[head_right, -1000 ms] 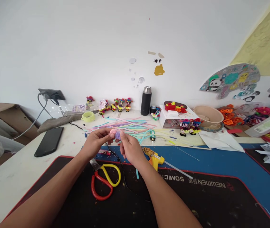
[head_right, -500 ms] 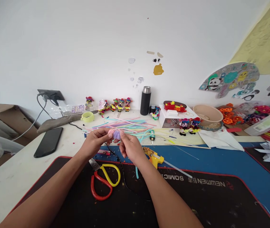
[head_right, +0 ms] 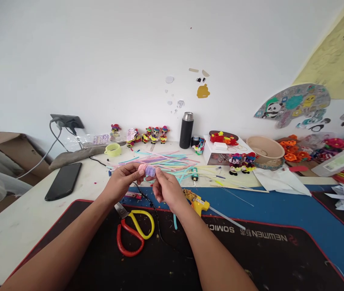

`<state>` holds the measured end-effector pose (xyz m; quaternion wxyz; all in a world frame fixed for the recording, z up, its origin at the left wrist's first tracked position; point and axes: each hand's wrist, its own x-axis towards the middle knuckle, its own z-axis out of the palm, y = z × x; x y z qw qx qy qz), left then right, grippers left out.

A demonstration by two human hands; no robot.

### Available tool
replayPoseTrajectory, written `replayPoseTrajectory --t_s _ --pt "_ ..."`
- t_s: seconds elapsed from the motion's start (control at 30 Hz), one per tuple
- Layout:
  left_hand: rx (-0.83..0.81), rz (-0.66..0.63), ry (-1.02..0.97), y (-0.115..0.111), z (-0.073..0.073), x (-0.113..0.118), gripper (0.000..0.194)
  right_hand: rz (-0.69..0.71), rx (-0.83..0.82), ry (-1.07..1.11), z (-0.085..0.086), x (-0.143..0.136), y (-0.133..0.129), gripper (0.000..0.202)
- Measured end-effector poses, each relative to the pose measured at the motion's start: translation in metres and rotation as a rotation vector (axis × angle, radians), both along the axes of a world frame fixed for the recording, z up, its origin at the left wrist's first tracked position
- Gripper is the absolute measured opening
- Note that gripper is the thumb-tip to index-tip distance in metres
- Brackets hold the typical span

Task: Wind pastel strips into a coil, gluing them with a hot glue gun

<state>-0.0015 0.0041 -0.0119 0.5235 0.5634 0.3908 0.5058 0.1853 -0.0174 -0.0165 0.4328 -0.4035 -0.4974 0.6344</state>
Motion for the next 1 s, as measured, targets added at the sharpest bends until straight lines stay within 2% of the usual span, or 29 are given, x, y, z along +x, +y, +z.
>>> replayPoseTrajectory --t_s 0.43,0.6,0.7,0.87,1.0 --pt "0.002 -0.003 0.028 -0.0002 -0.0001 0.0010 0.040 0.011 -0.023 -0.005 0.0007 -0.0001 -0.0010 0.060" --pt "0.005 0.004 0.039 -0.0016 0.0029 0.0012 0.041 -0.075 -0.020 -0.024 0.0017 -0.0010 0.0008 0.058" --pt "0.006 -0.013 0.062 -0.0029 0.0049 0.0024 0.042 -0.116 0.007 -0.034 0.0026 -0.0011 0.0012 0.056" --pt "-0.021 -0.036 0.083 -0.0029 0.0026 0.0030 0.045 -0.055 0.084 -0.108 0.0017 -0.0006 0.0003 0.045" --pt "-0.005 -0.069 0.098 -0.0016 -0.0017 0.0017 0.049 -0.070 0.107 -0.141 -0.0014 0.0000 0.0009 0.043"
